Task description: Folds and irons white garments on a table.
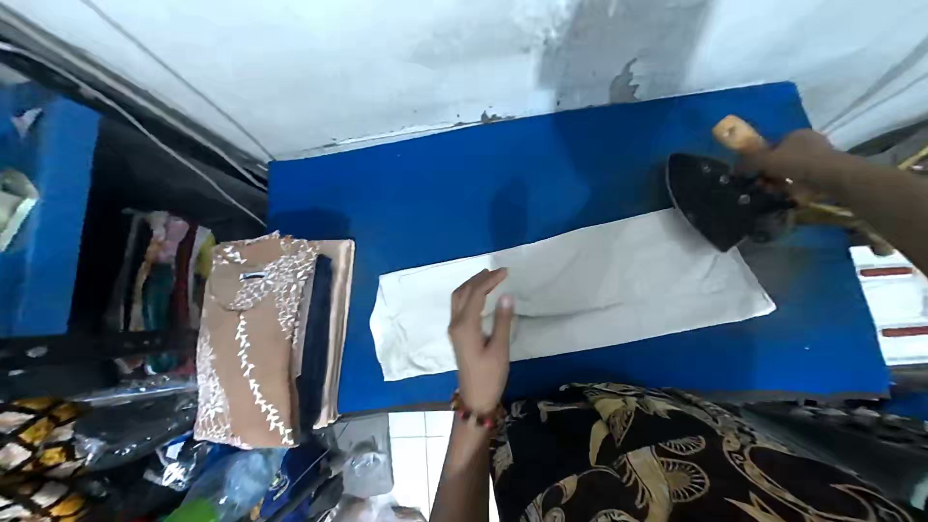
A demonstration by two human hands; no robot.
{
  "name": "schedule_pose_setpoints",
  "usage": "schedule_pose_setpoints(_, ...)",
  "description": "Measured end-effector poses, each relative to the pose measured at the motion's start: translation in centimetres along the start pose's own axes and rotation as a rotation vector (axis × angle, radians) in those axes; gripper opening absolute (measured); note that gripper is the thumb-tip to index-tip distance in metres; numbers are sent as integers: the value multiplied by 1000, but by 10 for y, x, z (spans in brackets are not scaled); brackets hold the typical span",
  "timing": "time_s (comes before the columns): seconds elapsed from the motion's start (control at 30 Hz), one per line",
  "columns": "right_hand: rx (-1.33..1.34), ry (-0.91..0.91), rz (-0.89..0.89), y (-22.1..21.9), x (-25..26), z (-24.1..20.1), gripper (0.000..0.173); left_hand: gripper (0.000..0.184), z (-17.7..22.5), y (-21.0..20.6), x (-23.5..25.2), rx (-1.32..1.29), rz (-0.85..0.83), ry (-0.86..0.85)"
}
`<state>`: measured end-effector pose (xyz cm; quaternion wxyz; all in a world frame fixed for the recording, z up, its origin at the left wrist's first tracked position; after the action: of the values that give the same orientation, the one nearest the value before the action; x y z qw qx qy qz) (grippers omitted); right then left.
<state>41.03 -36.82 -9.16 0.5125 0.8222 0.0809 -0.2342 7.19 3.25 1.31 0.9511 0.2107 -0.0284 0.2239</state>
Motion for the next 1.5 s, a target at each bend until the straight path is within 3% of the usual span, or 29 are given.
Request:
schedule_pose_setpoints(0.13,-52,-32,113,30,60,39,60,30,-69,-124,36,429,-366,-59)
schedule_pose_setpoints(0.2,-132,8,215,42,59,25,61,37,-105,-163,46,651,-617,-59)
schedule_pose_setpoints(0.27,-164,225,302,42,25,-13,69,47,-133,-183,47,812,-812,-46)
schedule_pose_setpoints(0.3,-181,367,300,28,-2,-36,70,53,-142,-185,47,839,-819,-55)
schedule_pose_setpoints(0.37,-210,670,185,-38,-57,-50,74,67,-152,-182,43,868,-763,-67)
schedule_pose_setpoints(0.43,-273,894,60,-129,-89,2,82,81,-158,-175,42,922,-727,-22)
schedule_pose_setpoints(0.47,-276,895,23,-160,-92,44,87,86,-160,-174,42,946,-730,1)
schedule_pose_setpoints(0.53,-292,797,17,-168,-83,93,97,92,-159,-176,47,973,-723,33)
schedule_pose_setpoints(0.67,-115,450,110,-134,-103,129,92,98,-143,-184,45,957,-732,64)
schedule_pose_setpoints(0.73,54,232,192,-116,-123,140,88,93,-129,-202,31,871,-762,-35)
schedule_pose_setpoints(0.77,86,206,235,-111,-136,139,84,87,-123,-214,17,806,-803,-136)
schedule_pose_setpoints(0.87,-35,540,214,-116,-160,110,55,63,-104,-238,-19,612,-914,-448)
schedule_pose_setpoints(0.97,-182,797,98,-136,-154,92,45,61,-98,-236,-25,625,-966,-436)
schedule_pose_setpoints(1.07,-179,872,169,-129,-137,83,33,58,-91,-239,-26,615,-928,-435)
schedule_pose_setpoints(1.2,-193,954,308,-103,-150,71,22,41,-79,-240,-36,607,-821,-453)
schedule_pose_setpoints(1.27,-169,951,230,-114,-151,83,25,39,-78,-239,-43,603,-823,-450)
schedule_pose_setpoints(1.33,-103,850,67,-128,-143,102,32,45,-78,-239,-45,569,-910,-369)
schedule_pose_setpoints(1.4,26,649,70,-120,-133,121,33,48,-75,-238,-36,547,-951,-283)
schedule_pose_setpoints(1.5,137,200,132,-106,-122,152,75,41,-84,-236,-9,560,-752,-298)
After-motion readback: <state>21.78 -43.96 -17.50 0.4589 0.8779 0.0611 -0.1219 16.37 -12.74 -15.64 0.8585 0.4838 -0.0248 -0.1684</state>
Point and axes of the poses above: each hand's wrist, its own x-axis towards the middle knuckle, its own y-axis out of the back of the hand, z = x × y, the point moved 8 cm from there along x, towards the middle knuckle, and after that the axes turned 1 degree about y, right-handed, at the moved point
